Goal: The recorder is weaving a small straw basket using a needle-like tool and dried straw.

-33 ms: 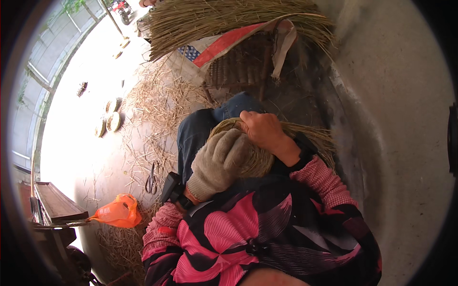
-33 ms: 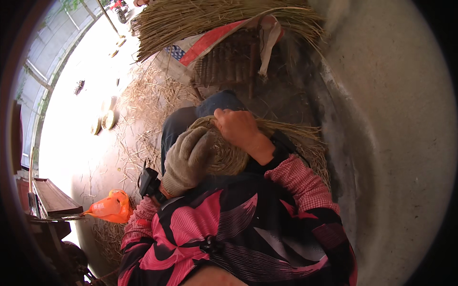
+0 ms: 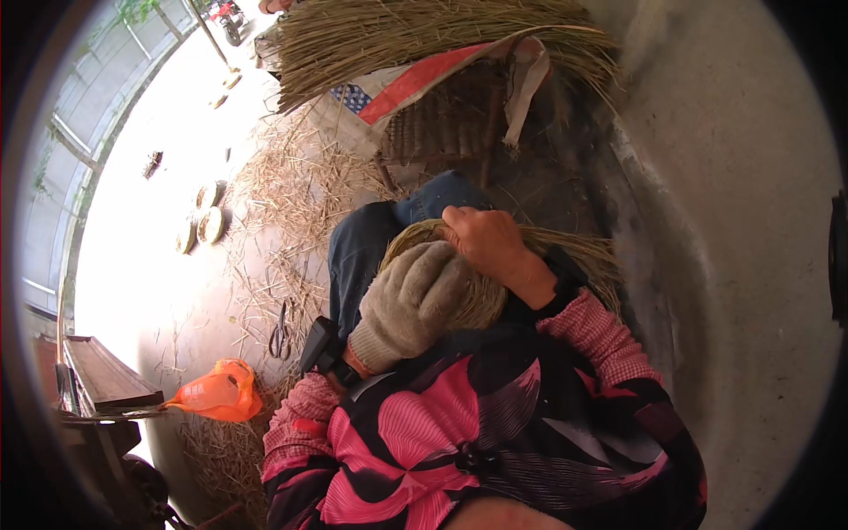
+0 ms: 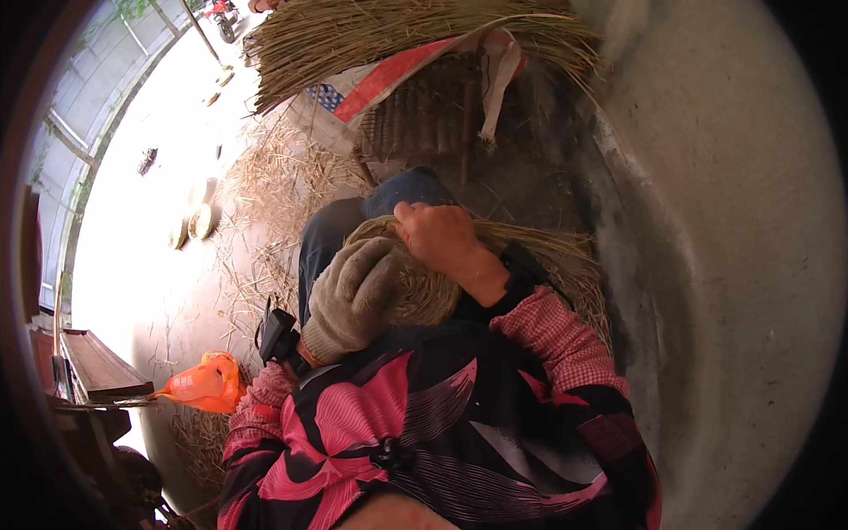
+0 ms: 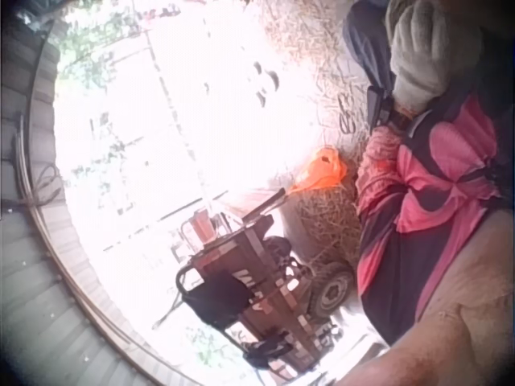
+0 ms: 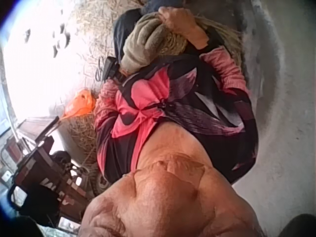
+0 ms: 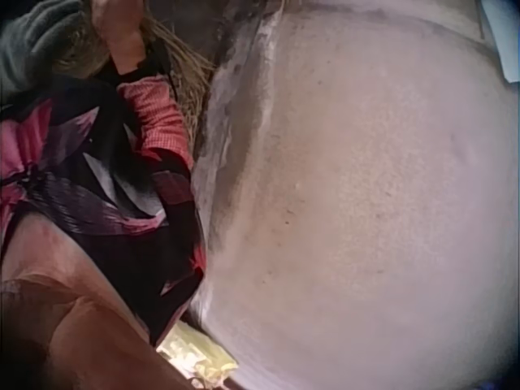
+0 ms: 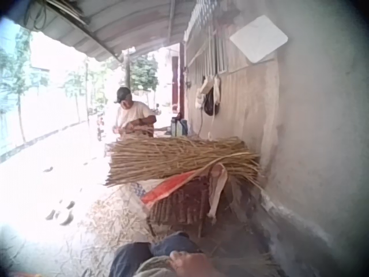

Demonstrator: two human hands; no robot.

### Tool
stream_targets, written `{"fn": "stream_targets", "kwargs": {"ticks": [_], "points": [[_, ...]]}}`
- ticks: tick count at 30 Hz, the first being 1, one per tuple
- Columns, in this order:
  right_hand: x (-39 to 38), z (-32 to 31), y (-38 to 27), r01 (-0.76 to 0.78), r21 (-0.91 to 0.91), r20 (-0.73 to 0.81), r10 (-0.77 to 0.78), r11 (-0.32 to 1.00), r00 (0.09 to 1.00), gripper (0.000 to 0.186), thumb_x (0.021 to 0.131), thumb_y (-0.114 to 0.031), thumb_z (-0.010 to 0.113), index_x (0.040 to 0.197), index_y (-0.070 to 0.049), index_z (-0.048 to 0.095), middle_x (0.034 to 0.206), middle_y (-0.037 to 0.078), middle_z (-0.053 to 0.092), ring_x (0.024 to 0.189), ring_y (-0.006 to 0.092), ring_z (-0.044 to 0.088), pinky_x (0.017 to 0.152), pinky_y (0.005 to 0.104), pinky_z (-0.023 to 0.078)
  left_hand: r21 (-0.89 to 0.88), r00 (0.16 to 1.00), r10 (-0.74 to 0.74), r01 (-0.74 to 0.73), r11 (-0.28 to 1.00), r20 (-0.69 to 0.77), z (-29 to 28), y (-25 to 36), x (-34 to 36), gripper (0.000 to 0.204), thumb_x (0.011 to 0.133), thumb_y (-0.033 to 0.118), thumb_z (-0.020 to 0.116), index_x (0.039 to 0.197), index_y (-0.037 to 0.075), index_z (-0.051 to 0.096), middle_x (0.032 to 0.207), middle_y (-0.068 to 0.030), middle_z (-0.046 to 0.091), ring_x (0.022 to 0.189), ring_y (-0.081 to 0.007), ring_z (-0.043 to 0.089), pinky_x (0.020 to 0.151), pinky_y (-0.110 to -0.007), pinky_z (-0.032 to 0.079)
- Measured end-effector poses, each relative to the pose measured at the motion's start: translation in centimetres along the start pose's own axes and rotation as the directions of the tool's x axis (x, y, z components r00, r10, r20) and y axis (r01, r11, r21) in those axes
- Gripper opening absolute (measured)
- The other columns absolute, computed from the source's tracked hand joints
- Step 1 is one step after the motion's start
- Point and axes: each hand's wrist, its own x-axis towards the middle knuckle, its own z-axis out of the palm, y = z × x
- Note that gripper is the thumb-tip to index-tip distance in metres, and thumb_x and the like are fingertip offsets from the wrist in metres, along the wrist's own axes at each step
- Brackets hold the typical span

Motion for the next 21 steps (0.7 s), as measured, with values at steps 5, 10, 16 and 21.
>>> {"fn": "stream_targets", "kwargs": {"ticks": [5, 10, 16, 21], "points": [[0.3, -0.2, -1.2, 0.241, 0.117, -0.246, -0.207, 0.963, 0.947, 0.020, 0.085, -0.027, 0.062, 0.089, -0.009, 0.055, 0.085, 0.009, 0.066, 0.075, 0.0299, 0.067, 0.059, 0.0444, 0.052, -0.042, 0.983, 0.141, -0.147, 0.988, -0.114, 0.9, -1.0, 3.7, 0.046, 0.077, 0.014, 0.069, 0.119, -0.003, 0.059, 0.125, -0.0220, 0.056, 0.114, -0.0401, 0.058, 0.098, -0.046, 0.047], [2.0, -4.6, -0.3, 0.301, -0.180, -0.196, -0.333, 0.937, 0.922, 0.017, 0.082, -0.023, 0.065, 0.082, -0.013, 0.052, 0.073, 0.004, 0.057, 0.066, 0.0238, 0.065, 0.055, 0.0388, 0.050, -0.661, 0.828, -0.557, 0.387, 0.643, -0.056, -2.5, -4.3, 5.2, 0.027, 0.093, 0.014, 0.058, 0.114, -0.001, 0.063, 0.122, -0.0184, 0.060, 0.105, -0.0238, 0.061, 0.088, -0.034, 0.049], [1.7, -5.2, -0.1, 0.462, -0.152, -0.245, -0.487, 0.874, 0.839, 0.025, 0.077, -0.026, 0.071, 0.080, -0.014, 0.049, 0.069, 0.002, 0.050, 0.060, 0.0210, 0.061, 0.053, 0.0371, 0.049, -0.375, 0.845, -0.394, 0.518, 0.769, 0.360, 0.7, -8.7, 3.5, 0.022, 0.093, 0.017, 0.060, 0.109, 0.002, 0.065, 0.104, -0.0156, 0.065, 0.093, -0.0213, 0.066, 0.081, -0.031, 0.052], [1.8, -4.1, -0.5, 0.499, -0.034, -0.234, -0.492, 0.866, 0.838, 0.025, 0.076, -0.027, 0.072, 0.083, -0.013, 0.051, 0.070, 0.004, 0.052, 0.062, 0.0233, 0.061, 0.053, 0.0374, 0.049, -0.913, 0.551, -0.769, 0.395, -0.100, 0.323, 2.7, -12.0, 4.5, 0.008, 0.094, 0.006, 0.056, 0.102, 0.007, 0.055, 0.102, -0.0063, 0.061, 0.088, -0.0158, 0.062, 0.080, -0.034, 0.053]]}}
